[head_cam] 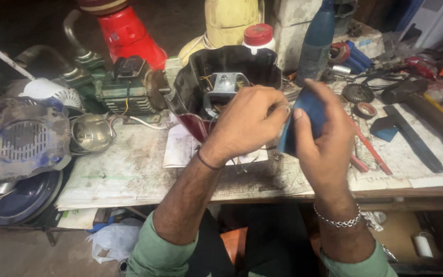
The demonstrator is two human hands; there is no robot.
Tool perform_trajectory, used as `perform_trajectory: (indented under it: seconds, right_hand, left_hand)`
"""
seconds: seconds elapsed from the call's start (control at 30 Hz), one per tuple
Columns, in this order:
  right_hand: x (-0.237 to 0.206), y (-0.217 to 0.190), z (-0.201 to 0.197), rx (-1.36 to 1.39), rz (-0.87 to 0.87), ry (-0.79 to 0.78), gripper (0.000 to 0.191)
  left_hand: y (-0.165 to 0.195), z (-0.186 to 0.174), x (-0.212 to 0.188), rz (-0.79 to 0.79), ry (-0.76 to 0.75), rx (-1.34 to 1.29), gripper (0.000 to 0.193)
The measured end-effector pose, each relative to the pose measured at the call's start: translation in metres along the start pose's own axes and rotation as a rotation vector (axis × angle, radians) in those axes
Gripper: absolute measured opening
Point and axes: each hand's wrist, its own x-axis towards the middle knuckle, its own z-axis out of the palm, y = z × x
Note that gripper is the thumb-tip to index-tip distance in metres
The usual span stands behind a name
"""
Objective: The person sits at a cluttered workbench and sands a small metal component using a piece of blue sandpaper, rubbing the part repeatedly. They then set the part down, gather scrap debris into a metal bowl, place the bowl aside, and handle a small box on the bench.
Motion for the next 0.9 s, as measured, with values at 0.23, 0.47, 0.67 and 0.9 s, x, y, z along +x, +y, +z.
perform_trajectory:
  seconds: [0.23, 0.47, 0.67, 0.9]
  right_hand:
    - [0.0, -0.001, -0.002, 0.087, 0.144, -0.036, 0.032]
    - [0.001, 0.002, -0.008, 0.06, 0.139, -0.065, 0.032]
    - [0.001, -0.004, -0.009, 0.035, 0.137, -0.053, 0.033]
    - [-0.001, -0.007, -0.008, -0.006, 0.142, -0.022, 0.034]
  left_hand:
    - [-0.004, 0.003, -0.003, 0.013, -0.011, 0.032, 0.023]
    - [-0.006, 0.003, -0.002, -0.031, -0.064, 0.031, 0.022]
    - [-0.005, 0.004, -0.003, 0.025, -0.014, 0.02, 0.022]
    - [-0.003, 0.002, -0.002, 0.021, -0.023, 0.021, 0.023]
